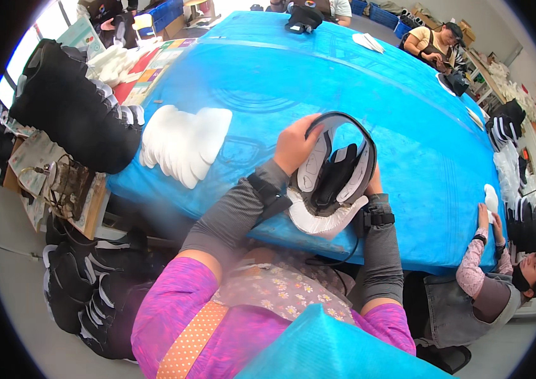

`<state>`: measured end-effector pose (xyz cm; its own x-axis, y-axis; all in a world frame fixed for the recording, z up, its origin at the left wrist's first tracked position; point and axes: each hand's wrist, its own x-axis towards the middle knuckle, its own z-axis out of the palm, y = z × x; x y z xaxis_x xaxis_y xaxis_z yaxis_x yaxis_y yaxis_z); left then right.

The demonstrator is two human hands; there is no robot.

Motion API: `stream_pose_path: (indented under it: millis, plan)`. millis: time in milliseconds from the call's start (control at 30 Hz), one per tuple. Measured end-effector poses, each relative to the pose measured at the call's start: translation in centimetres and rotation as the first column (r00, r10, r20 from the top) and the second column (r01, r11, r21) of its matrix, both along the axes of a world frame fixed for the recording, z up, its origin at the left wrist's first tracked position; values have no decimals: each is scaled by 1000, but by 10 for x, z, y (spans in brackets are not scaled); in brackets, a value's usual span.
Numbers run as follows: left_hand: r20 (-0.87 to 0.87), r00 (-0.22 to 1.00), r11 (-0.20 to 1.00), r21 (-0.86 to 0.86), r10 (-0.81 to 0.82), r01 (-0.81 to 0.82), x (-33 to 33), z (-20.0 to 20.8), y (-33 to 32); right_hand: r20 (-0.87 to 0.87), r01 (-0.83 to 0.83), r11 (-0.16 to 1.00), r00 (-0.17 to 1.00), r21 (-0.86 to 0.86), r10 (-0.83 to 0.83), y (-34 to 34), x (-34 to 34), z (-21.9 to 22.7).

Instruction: The worker is assembling the internal components and upper parts of a shoe at a manufacturing station.

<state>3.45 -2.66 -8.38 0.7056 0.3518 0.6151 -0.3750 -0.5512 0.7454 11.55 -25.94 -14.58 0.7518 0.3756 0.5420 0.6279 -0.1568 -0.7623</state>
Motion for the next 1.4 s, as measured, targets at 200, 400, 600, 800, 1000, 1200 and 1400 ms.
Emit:
stream_pose_path:
  millis: [200, 400, 600, 800, 1000, 1200, 1400]
  plan:
    - [85, 995, 984, 163, 55, -69, 1, 1, 5, 143, -20, 997, 989, -77, 31, 0, 6, -5]
    - [20, 997, 974, 217, 71, -73, -1, 3, 9, 173, 9, 993, 985, -118, 12, -2, 6, -6]
    - [125, 992, 977, 212, -16, -11, 0, 7, 4, 163, -21, 992, 986, -123, 41, -8, 10, -15]
    - [-17, 997, 989, 132, 74, -71, 2, -3, 10, 118, 7, 941, 992, -339, 35, -5, 14, -16]
    - [-56, 997, 990, 132, 48, -41, 0, 4, 4, 162, 8, 927, 985, -375, 57, -14, 24, -31]
    - [114, 993, 988, 147, 35, -52, 0, 8, 2, 123, -27, 945, 990, -327, 71, -8, 16, -20]
    - [-49, 998, 992, 125, 25, -19, 2, 3, 6, 136, -27, 954, 988, -298, 71, -6, 15, -14]
